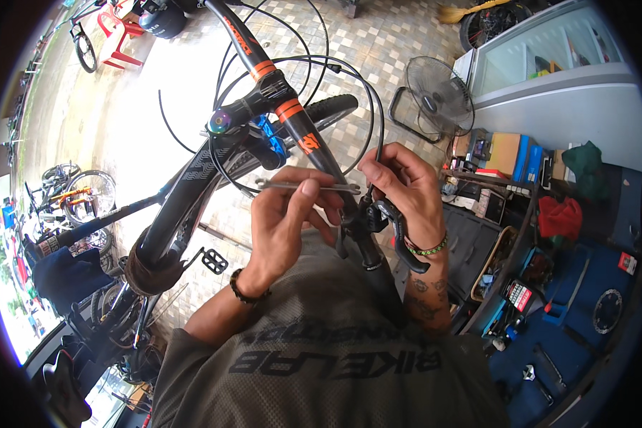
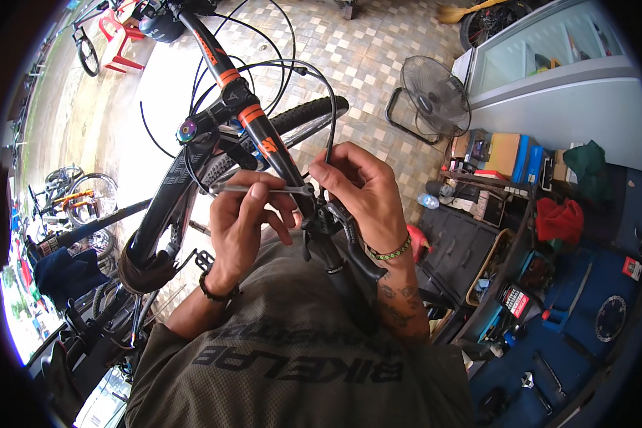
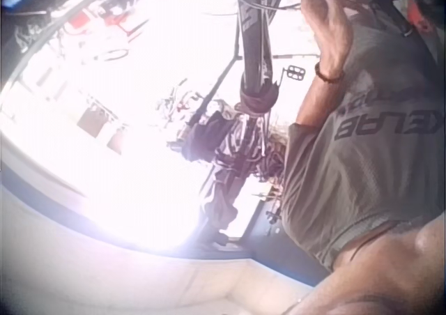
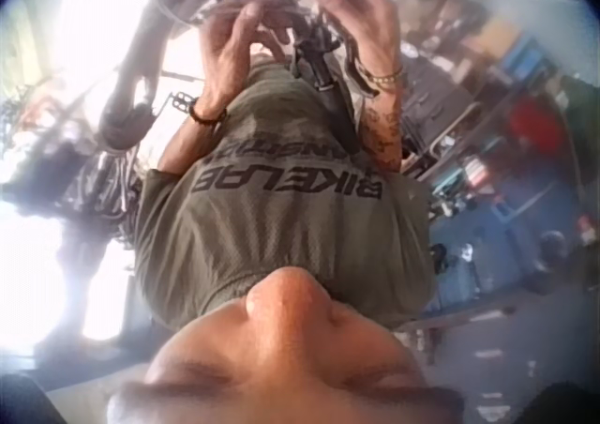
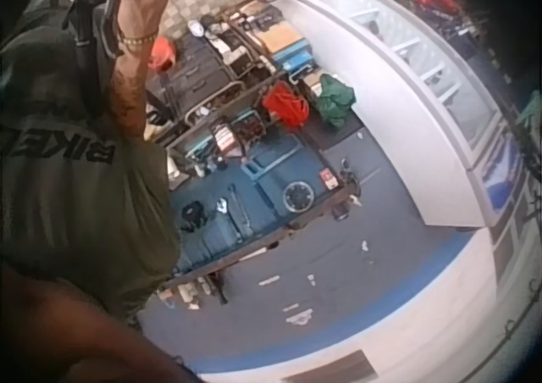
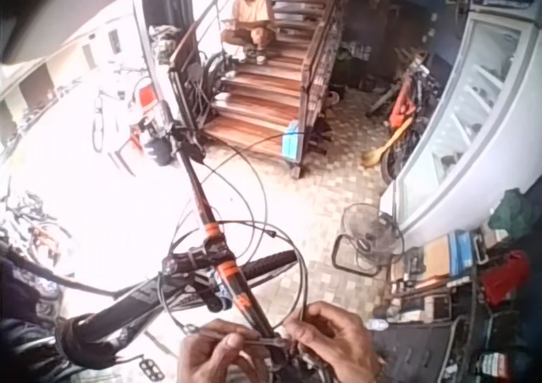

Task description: The person adjusts and routes brake and gear cables on a bicycle handlebar, using an Allen key to tighten bolts and a cable cutter to trim excess cable. They repeatedly test the shifter and brake lever, wipe the handlebar with a cloth, and secure the cable housing with zip ties.

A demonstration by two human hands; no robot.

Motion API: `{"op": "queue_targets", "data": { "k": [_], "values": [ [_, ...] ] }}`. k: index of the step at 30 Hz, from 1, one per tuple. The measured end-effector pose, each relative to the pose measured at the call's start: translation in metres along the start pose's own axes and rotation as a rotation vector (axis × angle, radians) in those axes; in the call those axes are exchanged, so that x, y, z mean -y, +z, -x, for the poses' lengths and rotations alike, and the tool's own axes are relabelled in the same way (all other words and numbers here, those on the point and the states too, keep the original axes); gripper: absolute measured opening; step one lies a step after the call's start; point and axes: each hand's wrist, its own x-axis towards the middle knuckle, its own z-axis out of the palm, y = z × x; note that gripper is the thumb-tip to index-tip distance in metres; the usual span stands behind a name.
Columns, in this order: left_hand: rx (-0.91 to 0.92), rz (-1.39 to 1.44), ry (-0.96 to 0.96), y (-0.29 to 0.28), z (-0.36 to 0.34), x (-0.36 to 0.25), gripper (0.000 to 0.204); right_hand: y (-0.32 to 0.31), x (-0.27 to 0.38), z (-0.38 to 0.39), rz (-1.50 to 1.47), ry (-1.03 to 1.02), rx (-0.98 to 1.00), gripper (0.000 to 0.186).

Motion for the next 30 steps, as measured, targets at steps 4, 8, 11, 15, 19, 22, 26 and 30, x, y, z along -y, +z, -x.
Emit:
{"op": "queue_targets", "data": {
  "k": [4,8,11,15,19,22,26,30],
  "values": [
    [0.111,0.225,-0.184,-0.004,-0.015,0.0,0.04,-0.001,-0.002,0.0,-0.012,-0.012,0.002,0.016],
    [0.121,0.177,-0.203,-0.005,-0.017,-0.002,0.04,-0.004,-0.005,0.0,0.007,-0.018,0.013,0.017],
    [0.082,-0.12,-0.069,0.007,0.002,-0.019,0.032,-0.001,-0.001,0.001,0.014,0.003,-0.016,0.017],
    [0.183,-0.728,0.716,0.003,0.013,-0.004,0.024,-0.001,-0.004,-0.001,0.011,-0.049,-0.01,0.017],
    [-0.024,-0.038,0.03,0.009,0.004,-0.002,0.037,0.0,-0.004,0.001,-0.009,-0.017,-0.031,0.017],
    [0.071,0.158,-0.129,-0.002,-0.012,0.001,0.039,-0.001,-0.005,0.001,-0.013,-0.021,-0.03,0.017],
    [0.101,0.244,-0.22,-0.002,-0.017,-0.001,0.035,-0.003,-0.003,0.001,-0.021,-0.009,-0.015,0.016],
    [0.288,-0.688,0.694,-0.005,0.005,-0.004,0.013,-0.002,-0.001,0.001,0.025,-0.01,-0.014,0.016]
  ]
}}
